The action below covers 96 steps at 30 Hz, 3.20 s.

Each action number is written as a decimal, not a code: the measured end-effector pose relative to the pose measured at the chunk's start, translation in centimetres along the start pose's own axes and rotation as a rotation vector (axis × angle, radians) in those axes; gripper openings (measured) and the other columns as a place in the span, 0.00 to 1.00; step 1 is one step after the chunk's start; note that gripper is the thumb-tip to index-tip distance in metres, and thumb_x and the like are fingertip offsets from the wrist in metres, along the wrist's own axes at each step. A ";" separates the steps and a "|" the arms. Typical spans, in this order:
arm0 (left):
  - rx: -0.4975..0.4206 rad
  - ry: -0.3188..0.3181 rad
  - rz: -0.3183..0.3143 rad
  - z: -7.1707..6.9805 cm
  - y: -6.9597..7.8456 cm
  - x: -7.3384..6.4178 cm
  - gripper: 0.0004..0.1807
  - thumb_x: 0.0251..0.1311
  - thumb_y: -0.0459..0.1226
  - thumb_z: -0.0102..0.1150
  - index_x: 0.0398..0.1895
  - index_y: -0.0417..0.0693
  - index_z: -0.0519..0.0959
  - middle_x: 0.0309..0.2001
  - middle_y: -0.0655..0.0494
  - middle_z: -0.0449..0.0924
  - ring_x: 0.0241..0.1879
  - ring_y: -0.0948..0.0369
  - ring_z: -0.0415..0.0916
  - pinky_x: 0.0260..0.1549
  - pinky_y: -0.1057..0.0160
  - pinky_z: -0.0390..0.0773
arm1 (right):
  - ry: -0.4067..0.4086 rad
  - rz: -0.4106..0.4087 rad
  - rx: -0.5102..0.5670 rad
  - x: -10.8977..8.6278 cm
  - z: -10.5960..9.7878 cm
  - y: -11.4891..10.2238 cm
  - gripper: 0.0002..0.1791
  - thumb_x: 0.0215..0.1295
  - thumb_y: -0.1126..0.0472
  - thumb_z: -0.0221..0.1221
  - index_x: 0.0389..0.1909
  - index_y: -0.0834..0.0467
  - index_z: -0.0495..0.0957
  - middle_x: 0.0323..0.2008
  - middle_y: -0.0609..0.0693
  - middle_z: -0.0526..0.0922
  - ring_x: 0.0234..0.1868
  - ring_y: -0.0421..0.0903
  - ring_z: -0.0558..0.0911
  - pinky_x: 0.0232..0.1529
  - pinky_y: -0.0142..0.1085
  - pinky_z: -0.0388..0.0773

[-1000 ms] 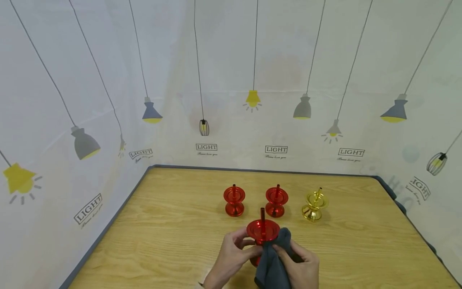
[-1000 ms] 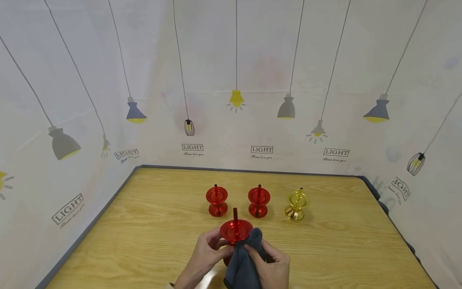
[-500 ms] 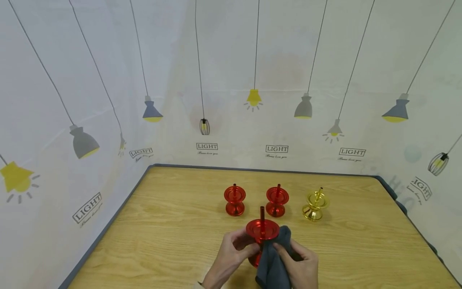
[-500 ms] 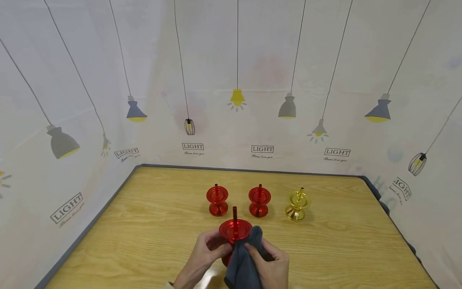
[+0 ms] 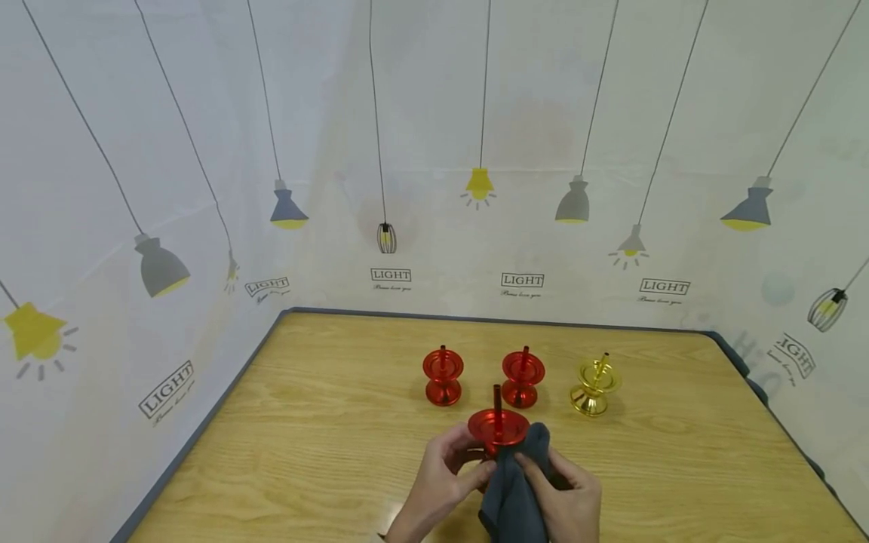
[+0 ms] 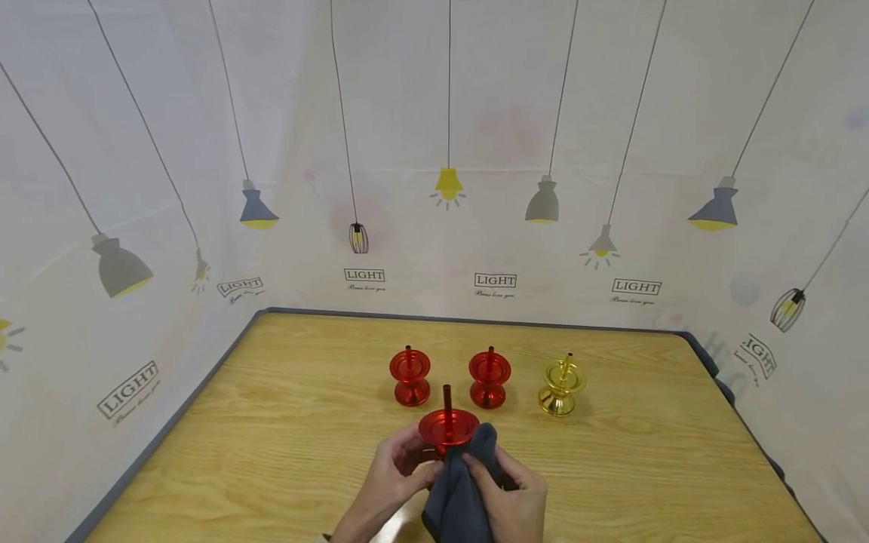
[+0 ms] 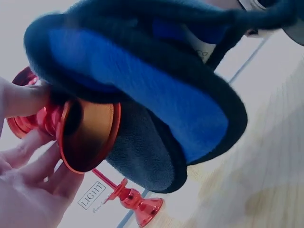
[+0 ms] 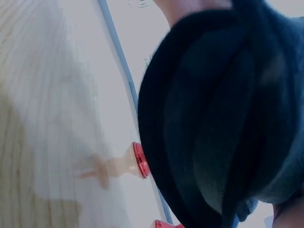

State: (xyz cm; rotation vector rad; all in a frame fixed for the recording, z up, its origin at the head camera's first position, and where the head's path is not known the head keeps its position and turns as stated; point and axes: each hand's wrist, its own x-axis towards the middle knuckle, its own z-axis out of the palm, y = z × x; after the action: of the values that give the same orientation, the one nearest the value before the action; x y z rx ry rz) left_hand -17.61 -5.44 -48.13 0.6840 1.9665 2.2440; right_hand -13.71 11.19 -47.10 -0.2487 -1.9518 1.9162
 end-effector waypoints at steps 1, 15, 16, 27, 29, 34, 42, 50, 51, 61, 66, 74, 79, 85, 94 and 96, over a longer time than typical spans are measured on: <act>0.019 0.010 0.004 0.1 0.0 0.0 0.21 0.61 0.28 0.66 0.57 0.32 0.77 0.54 0.30 0.80 0.50 0.68 0.81 0.54 0.63 0.80 | 0.006 -0.013 -0.001 0.0 0.0 0.1 0.17 0.55 0.71 0.72 0.47 0.68 0.86 0.31 0.37 0.90 0.32 0.38 0.89 0.31 0.30 0.84; 0.071 0.140 -0.144 0.3 0.8 0.0 0.18 0.55 0.32 0.74 0.49 0.38 0.84 0.48 0.39 0.86 0.41 0.64 0.84 0.48 0.64 0.82 | 0.010 -0.017 0.005 -0.2 0.2 0.1 0.17 0.53 0.74 0.72 0.46 0.69 0.86 0.34 0.35 0.89 0.33 0.38 0.89 0.31 0.31 0.84; 0.067 0.132 -0.147 0.3 0.8 -0.1 0.18 0.55 0.32 0.74 0.50 0.39 0.84 0.48 0.39 0.86 0.41 0.64 0.84 0.49 0.63 0.82 | 0.004 -0.019 0.017 -0.3 0.2 0.1 0.17 0.53 0.75 0.72 0.46 0.69 0.86 0.34 0.36 0.89 0.33 0.38 0.89 0.31 0.31 0.85; 0.060 0.076 -0.112 0.0 1.0 -0.2 0.23 0.61 0.32 0.69 0.60 0.39 0.78 0.51 0.38 0.85 0.46 0.64 0.84 0.52 0.66 0.80 | -0.009 -0.034 0.042 -0.4 0.1 -0.4 0.18 0.54 0.74 0.72 0.47 0.72 0.85 0.34 0.38 0.89 0.34 0.37 0.89 0.33 0.29 0.84; 0.046 0.068 -0.105 -0.1 0.9 -0.2 0.24 0.62 0.32 0.68 0.61 0.38 0.77 0.52 0.37 0.85 0.47 0.64 0.84 0.53 0.66 0.80 | -0.009 -0.013 0.035 -0.4 0.2 -0.4 0.18 0.54 0.73 0.72 0.47 0.71 0.85 0.34 0.37 0.89 0.34 0.37 0.89 0.33 0.30 0.84; 0.014 0.016 -0.098 -0.4 0.6 -0.3 0.23 0.66 0.32 0.64 0.62 0.36 0.75 0.56 0.34 0.82 0.51 0.65 0.82 0.56 0.65 0.78 | -0.011 0.026 0.011 -0.3 0.3 -0.3 0.18 0.55 0.72 0.72 0.48 0.69 0.85 0.33 0.36 0.89 0.34 0.37 0.89 0.33 0.30 0.84; -0.010 -0.007 -0.036 -0.4 0.0 -0.4 0.21 0.68 0.32 0.60 0.62 0.33 0.75 0.57 0.31 0.80 0.52 0.68 0.81 0.56 0.65 0.78 | -0.013 -0.040 -0.014 -0.7 0.4 -0.1 0.17 0.54 0.73 0.72 0.47 0.69 0.86 0.35 0.36 0.89 0.34 0.37 0.89 0.32 0.31 0.85; 0.131 0.129 -0.059 0.7 0.3 -0.6 0.18 0.61 0.33 0.69 0.54 0.41 0.82 0.51 0.42 0.85 0.45 0.67 0.79 0.52 0.65 0.79 | 0.039 -0.047 -0.015 -0.9 0.6 -0.1 0.18 0.53 0.74 0.72 0.47 0.70 0.86 0.35 0.33 0.87 0.35 0.33 0.88 0.33 0.29 0.84; 0.132 0.139 -0.070 0.8 0.3 -0.6 0.18 0.60 0.34 0.70 0.53 0.41 0.82 0.50 0.42 0.85 0.44 0.67 0.79 0.52 0.65 0.79 | 0.047 -0.048 -0.017 -0.9 0.6 -0.1 0.18 0.53 0.74 0.72 0.47 0.70 0.86 0.35 0.33 0.87 0.35 0.33 0.88 0.32 0.28 0.84; 0.127 0.205 -0.121 0.4 0.9 -0.6 0.17 0.53 0.32 0.74 0.48 0.41 0.86 0.47 0.42 0.87 0.41 0.67 0.82 0.48 0.66 0.80 | 0.063 -0.024 -0.046 -1.0 0.9 -0.2 0.18 0.53 0.72 0.74 0.46 0.69 0.86 0.35 0.39 0.89 0.34 0.32 0.88 0.33 0.27 0.83; 0.076 0.204 -0.124 0.0 1.3 -0.4 0.22 0.55 0.32 0.74 0.53 0.39 0.82 0.48 0.40 0.86 0.41 0.66 0.84 0.49 0.65 0.81 | 0.047 -0.031 0.003 -0.8 1.1 -0.6 0.18 0.53 0.72 0.73 0.46 0.70 0.86 0.32 0.31 0.88 0.34 0.34 0.88 0.33 0.27 0.83; 0.040 0.141 -0.115 -0.2 1.3 -0.4 0.22 0.60 0.30 0.69 0.58 0.37 0.78 0.51 0.37 0.85 0.46 0.66 0.84 0.52 0.67 0.79 | 0.028 -0.026 0.050 -0.6 1.0 -0.5 0.17 0.54 0.74 0.72 0.46 0.72 0.85 0.33 0.35 0.89 0.33 0.36 0.89 0.32 0.29 0.84; 0.021 0.033 -0.063 -0.7 1.0 -0.4 0.21 0.67 0.33 0.63 0.62 0.37 0.76 0.56 0.34 0.82 0.50 0.66 0.82 0.56 0.65 0.78 | 0.030 -0.005 0.055 -0.6 1.0 -0.3 0.17 0.54 0.75 0.71 0.47 0.71 0.85 0.34 0.36 0.89 0.34 0.37 0.89 0.33 0.30 0.85; -0.063 -0.002 -0.150 -0.9 0.7 -0.3 0.22 0.71 0.37 0.60 0.64 0.36 0.75 0.59 0.34 0.79 0.52 0.67 0.81 0.54 0.67 0.77 | 0.034 -0.018 0.074 -0.6 1.0 -0.1 0.18 0.53 0.75 0.72 0.46 0.72 0.85 0.34 0.36 0.90 0.34 0.38 0.89 0.32 0.31 0.84; 0.169 0.074 -0.062 0.3 0.7 -0.3 0.20 0.61 0.32 0.68 0.57 0.44 0.81 0.51 0.42 0.83 0.45 0.64 0.80 0.49 0.65 0.81 | 0.058 -0.045 0.057 -0.6 0.9 0.4 0.18 0.53 0.75 0.72 0.46 0.72 0.85 0.34 0.33 0.88 0.35 0.35 0.89 0.32 0.28 0.83; 0.189 0.108 -0.066 0.5 0.8 -0.4 0.20 0.58 0.32 0.71 0.55 0.46 0.82 0.51 0.45 0.85 0.44 0.64 0.80 0.48 0.65 0.80 | 0.056 -0.052 0.056 -0.6 0.9 0.3 0.18 0.53 0.75 0.72 0.46 0.72 0.85 0.34 0.33 0.88 0.35 0.34 0.88 0.32 0.27 0.83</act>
State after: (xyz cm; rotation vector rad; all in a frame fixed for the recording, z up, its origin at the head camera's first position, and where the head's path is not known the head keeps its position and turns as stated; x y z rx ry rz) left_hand -16.89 -5.26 -47.43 0.5161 2.2379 2.1187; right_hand -13.57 10.17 -47.48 -0.2302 -1.8476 1.9074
